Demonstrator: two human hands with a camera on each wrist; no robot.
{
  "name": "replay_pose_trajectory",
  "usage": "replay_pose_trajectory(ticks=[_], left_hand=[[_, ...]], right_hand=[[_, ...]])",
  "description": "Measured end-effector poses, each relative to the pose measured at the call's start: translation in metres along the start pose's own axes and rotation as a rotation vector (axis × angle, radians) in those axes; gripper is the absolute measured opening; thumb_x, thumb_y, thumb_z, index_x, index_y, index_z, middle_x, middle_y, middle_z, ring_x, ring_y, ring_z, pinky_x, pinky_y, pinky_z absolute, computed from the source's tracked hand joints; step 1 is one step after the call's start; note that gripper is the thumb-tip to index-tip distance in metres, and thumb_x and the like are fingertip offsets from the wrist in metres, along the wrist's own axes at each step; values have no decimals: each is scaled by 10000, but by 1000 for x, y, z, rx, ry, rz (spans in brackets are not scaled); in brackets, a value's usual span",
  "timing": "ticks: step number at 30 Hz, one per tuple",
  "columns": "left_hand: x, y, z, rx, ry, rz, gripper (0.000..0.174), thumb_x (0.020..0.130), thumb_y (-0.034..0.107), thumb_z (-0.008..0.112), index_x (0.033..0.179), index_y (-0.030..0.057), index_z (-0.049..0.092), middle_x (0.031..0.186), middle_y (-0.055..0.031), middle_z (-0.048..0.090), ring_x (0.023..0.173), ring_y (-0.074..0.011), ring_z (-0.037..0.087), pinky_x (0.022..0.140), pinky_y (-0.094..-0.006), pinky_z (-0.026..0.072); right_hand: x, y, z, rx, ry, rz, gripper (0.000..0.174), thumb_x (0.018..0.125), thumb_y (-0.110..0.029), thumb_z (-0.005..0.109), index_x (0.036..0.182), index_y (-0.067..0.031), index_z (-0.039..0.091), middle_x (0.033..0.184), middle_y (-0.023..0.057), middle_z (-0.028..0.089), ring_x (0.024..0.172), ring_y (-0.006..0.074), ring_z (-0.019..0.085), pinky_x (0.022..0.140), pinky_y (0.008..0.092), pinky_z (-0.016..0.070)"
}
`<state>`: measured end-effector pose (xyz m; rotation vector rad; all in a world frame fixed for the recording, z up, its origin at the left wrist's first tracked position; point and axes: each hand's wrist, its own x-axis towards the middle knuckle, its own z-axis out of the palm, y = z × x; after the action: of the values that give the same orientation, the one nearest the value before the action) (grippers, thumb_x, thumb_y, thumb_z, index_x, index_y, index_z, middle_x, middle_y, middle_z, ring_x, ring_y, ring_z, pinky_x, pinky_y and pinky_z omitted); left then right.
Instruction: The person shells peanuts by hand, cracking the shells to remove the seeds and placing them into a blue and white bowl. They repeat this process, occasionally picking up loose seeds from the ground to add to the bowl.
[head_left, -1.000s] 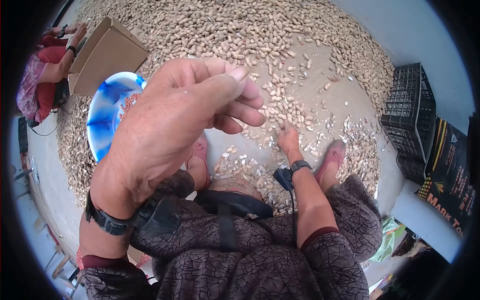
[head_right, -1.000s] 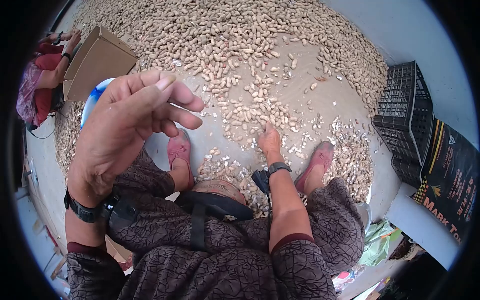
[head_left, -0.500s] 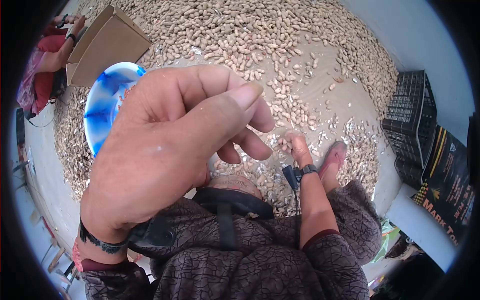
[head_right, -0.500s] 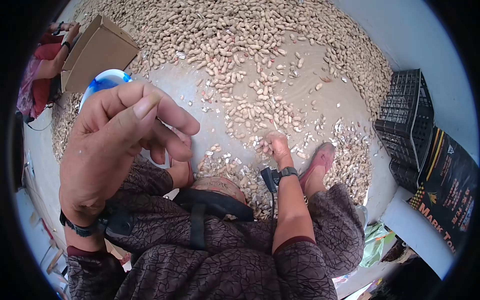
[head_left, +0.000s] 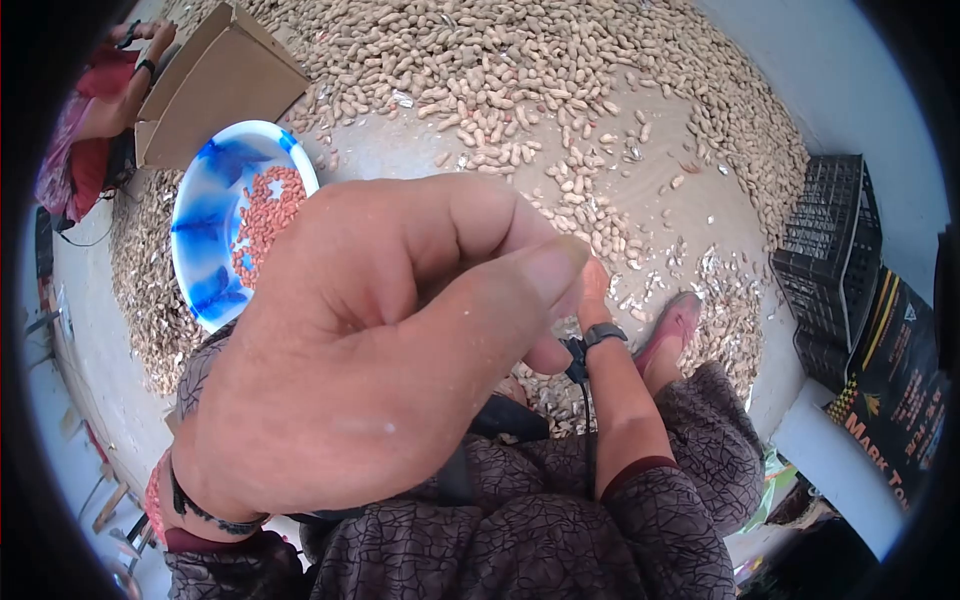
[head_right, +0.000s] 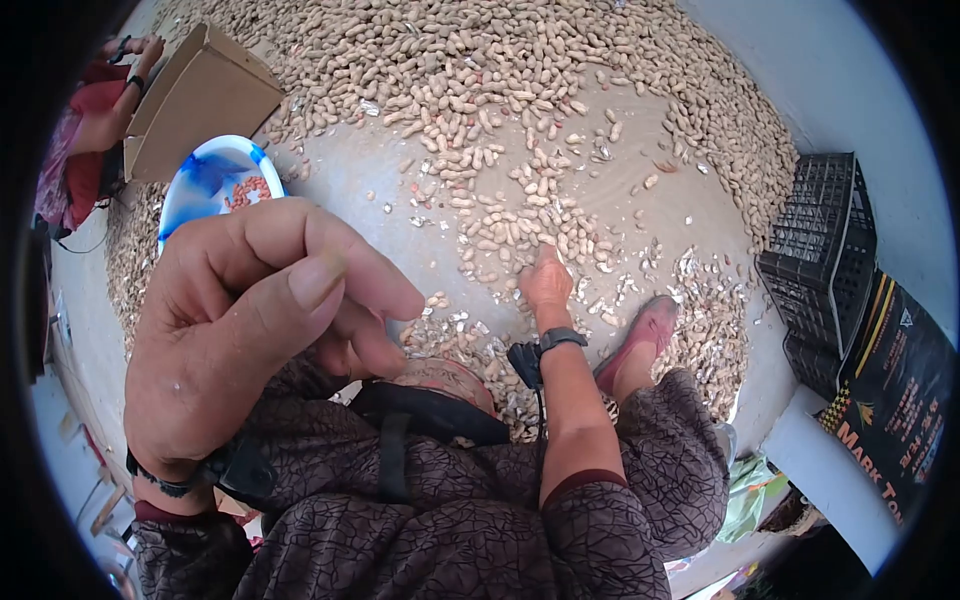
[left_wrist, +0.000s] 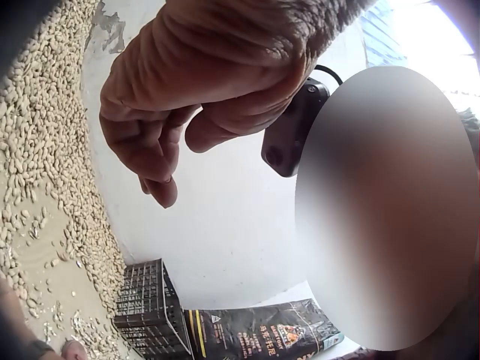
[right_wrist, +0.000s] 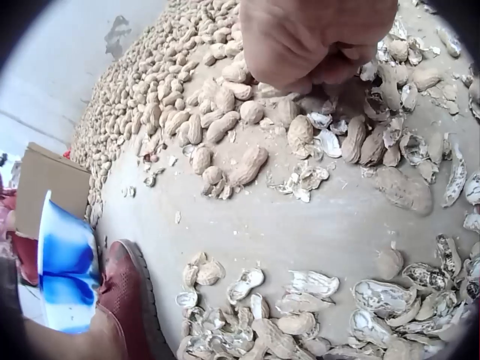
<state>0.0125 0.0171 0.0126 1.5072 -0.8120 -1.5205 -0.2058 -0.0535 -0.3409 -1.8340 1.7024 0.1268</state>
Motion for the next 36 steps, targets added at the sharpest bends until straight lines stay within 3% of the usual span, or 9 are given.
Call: replay_pose_trajectory(ticks=[3,5,12,16,18,21,25,30,36], left_hand=[[2,-3,-2,-7,-46,48,291,881,208,427,863,-33,589,668,-63,611,612,-65,569,548,-166,414],[4,0,-4,13,-76,21,275,878,198,431,872,-27,590,694,-58,612,617,-63,565,551,-167,413],[15,-18,6,87,-50,182,210,855,130,455,928,-22,581,822,-56,598,716,-96,566,584,-227,433],[29,-36,13,429,-15,315,212,827,94,468,964,-32,568,815,-108,607,739,-185,594,613,-293,448],[34,-41,18,682,20,673,244,789,56,479,1006,-18,562,808,-163,603,726,-282,592,638,-337,452],[39,-44,19,866,-45,644,256,758,35,483,995,-5,571,788,-186,590,697,-347,574,630,-358,455],[38,-37,25,733,-17,770,188,742,31,512,913,-20,574,712,-166,586,626,-291,594,581,-354,457],[43,-36,30,512,-136,494,101,779,65,554,814,-30,547,675,-91,590,609,-116,586,512,-267,472],[34,-22,40,-70,-418,298,170,830,122,550,930,5,477,809,-82,584,681,-126,589,577,-247,486]], right_hand=[[11,28,26,292,140,-36,210,692,-142,545,850,-6,524,724,184,605,658,293,601,600,380,474],[7,23,9,1106,-308,306,141,720,-148,538,766,-14,543,630,117,579,488,181,537,416,298,424],[-35,-56,-91,1409,-548,111,141,755,-142,519,760,-5,553,623,74,560,427,115,467,362,215,370],[-63,-96,-151,1357,-727,-208,144,764,-86,510,845,16,572,677,88,589,483,96,517,381,165,379],[-73,-111,-171,1331,-714,-248,153,768,-71,515,871,22,578,674,78,592,483,78,521,378,152,372],[-91,-130,-203,1279,-655,-311,161,763,-71,537,884,25,578,657,66,591,466,63,518,372,143,366],[-109,-138,-232,1133,-607,-314,116,775,-75,547,849,11,575,645,52,590,458,45,510,361,128,353],[-125,-133,-247,1160,-558,-294,88,802,-85,532,810,-4,566,641,51,590,468,57,530,358,134,375],[-145,-113,-263,1437,-489,-320,137,821,-139,540,851,-5,552,691,71,597,551,95,576,392,151,422]])
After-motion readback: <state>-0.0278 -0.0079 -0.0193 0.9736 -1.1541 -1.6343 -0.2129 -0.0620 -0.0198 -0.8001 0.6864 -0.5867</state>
